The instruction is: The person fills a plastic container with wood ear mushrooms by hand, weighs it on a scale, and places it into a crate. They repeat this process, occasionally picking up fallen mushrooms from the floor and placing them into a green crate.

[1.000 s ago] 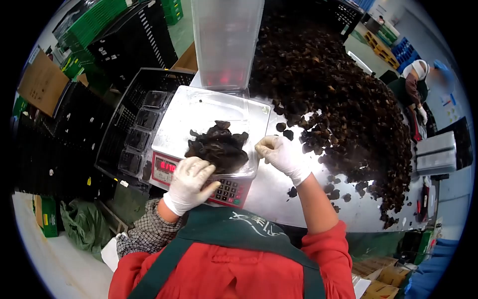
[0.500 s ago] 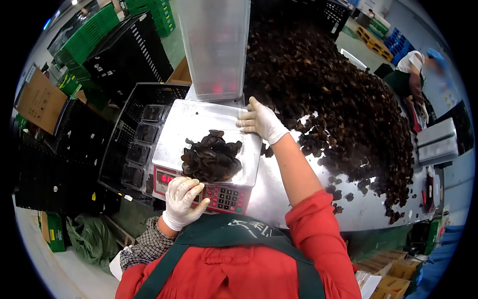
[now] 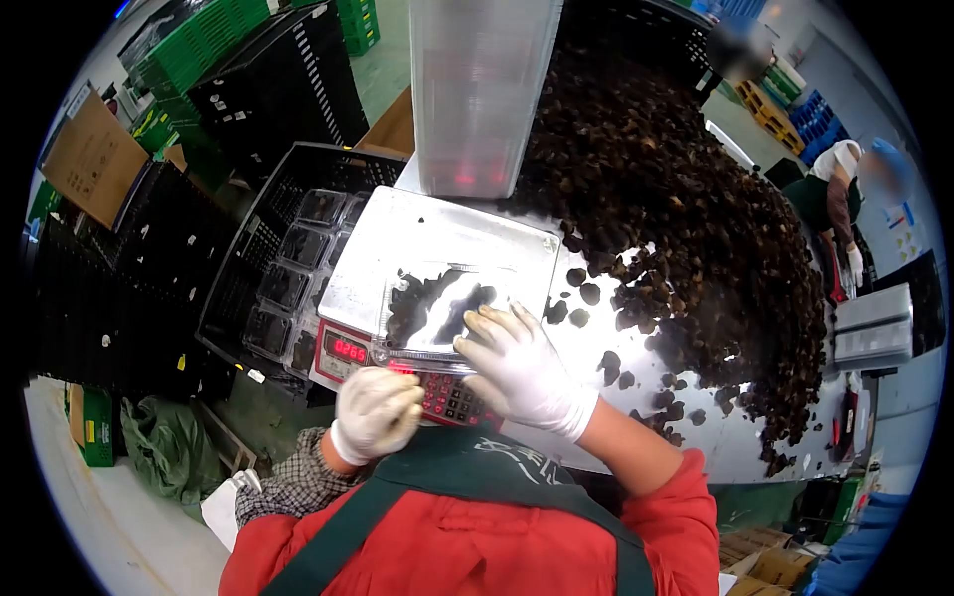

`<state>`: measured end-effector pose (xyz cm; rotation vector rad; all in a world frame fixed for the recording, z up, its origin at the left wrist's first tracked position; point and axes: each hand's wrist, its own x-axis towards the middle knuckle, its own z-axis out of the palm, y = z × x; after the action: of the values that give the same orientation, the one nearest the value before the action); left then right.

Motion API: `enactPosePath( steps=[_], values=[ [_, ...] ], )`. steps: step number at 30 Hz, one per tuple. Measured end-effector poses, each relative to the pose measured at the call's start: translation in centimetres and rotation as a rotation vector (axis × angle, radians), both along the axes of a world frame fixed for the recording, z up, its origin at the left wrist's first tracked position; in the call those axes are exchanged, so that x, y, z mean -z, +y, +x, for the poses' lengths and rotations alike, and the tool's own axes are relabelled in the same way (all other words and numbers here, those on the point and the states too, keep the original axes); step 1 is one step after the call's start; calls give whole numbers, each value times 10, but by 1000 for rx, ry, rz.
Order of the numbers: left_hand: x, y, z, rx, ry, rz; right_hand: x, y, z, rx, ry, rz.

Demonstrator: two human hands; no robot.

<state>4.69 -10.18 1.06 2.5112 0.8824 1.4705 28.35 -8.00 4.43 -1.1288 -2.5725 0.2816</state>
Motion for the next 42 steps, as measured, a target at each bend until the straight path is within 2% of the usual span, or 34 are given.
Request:
enactPosePath(
  steps=[2, 3, 5, 6, 9, 10, 11, 12, 13, 15, 18, 24, 33, 40, 42],
  values=[
    [2, -3, -15, -178, -137, -99, 23, -7, 2, 42, 13, 46],
    [1, -5, -19, -320, -185, -365, 28, -8, 3, 58, 35, 61],
    [4, 4, -19, -176, -695, -1156, 36, -8, 0, 67, 87, 103],
    [9, 11, -24, -43, -702, -1361, 36, -8, -1, 61, 101, 91],
    [12, 19, -27, 47, -873, -1523, 27, -6, 6, 33, 220, -33],
    [13, 21, -28, 52, -881, -1518, 29, -3, 16, 40, 484, -209],
    [16, 22, -29, 27, -861, -1523, 31, -4, 19, 295, 939, -451],
    [18, 20, -31, 47, -867, -1514, 27, 15, 31, 110, 1587, -580],
    [15, 20, -30, 72, -886, -1517, 4, 26, 45, 229, 1948, -665],
    [21, 24, -33, 129, -907, -1577, -30, 40, 67, 343, 2327, -722],
    [20, 29, -35, 184, -912, -1664, -44, 43, 78, 266, 2479, -718],
    [24, 32, -37, 278, -956, -1715, -40, 45, 83, 288, 2602, -679],
    [25, 34, -33, 290, -911, -1712, -24, 52, 87, 449, 2600, -626],
    [22, 33, -32, 259, -848, -1688, -8, 53, 90, 424, 2617, -659],
    [25, 35, -32, 254, -847, -1686, -6, 54, 87, 484, 2499, -680]
  ],
)
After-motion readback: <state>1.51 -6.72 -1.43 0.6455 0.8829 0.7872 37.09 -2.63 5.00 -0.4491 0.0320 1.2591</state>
